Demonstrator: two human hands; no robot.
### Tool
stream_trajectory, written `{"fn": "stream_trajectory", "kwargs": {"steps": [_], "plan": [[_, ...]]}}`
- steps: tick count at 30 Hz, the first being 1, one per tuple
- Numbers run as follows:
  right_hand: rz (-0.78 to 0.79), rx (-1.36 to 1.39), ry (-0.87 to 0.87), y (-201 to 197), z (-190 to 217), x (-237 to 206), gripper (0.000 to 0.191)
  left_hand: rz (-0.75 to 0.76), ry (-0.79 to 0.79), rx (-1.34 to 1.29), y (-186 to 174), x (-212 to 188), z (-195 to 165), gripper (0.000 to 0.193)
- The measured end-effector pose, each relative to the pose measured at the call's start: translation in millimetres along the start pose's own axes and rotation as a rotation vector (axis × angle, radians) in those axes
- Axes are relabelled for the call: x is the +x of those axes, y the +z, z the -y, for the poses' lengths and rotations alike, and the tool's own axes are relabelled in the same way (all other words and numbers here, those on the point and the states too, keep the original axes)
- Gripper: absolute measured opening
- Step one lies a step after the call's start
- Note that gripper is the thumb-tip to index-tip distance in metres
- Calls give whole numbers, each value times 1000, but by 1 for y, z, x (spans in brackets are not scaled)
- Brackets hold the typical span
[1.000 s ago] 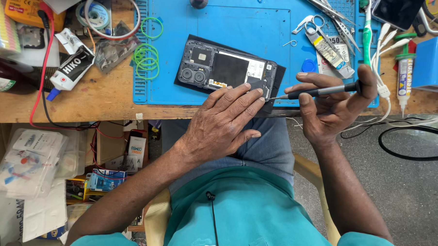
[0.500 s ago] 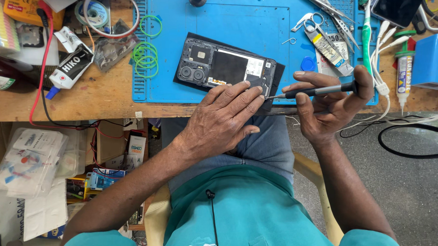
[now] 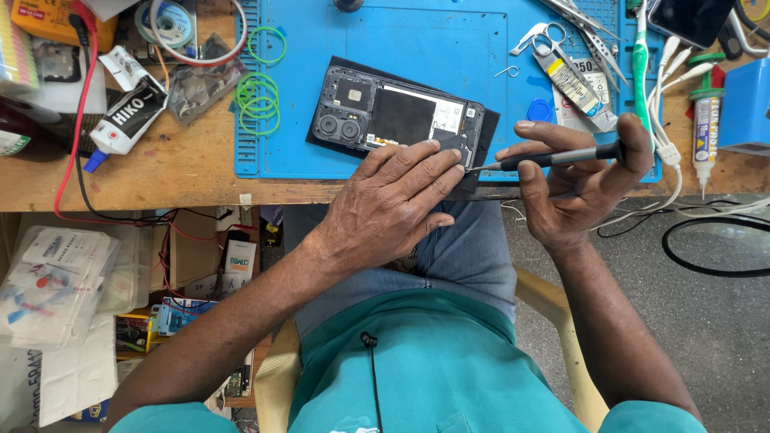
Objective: The person uses tweezers and a screwdriver to manipulate internal components of a disassembled smartphone, then reassembles the device and tests the screen. The person handles the phone frame, battery, and display while working at a cluttered repair bench.
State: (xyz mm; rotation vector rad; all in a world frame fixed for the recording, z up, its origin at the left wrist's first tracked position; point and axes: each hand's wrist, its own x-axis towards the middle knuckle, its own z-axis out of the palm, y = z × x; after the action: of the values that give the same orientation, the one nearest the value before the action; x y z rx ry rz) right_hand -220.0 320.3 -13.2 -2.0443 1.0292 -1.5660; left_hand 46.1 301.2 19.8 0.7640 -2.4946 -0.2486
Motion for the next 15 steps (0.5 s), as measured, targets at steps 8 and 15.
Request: {"fn": "stream_trajectory", "kwargs": {"steps": [8, 15], "plan": [[-1, -15, -10, 5, 1, 0, 85, -9, -9, -21, 0, -5, 3, 60], [121, -107, -83, 7, 21, 17, 82, -13, -2, -14, 1, -10, 5, 60]]}}
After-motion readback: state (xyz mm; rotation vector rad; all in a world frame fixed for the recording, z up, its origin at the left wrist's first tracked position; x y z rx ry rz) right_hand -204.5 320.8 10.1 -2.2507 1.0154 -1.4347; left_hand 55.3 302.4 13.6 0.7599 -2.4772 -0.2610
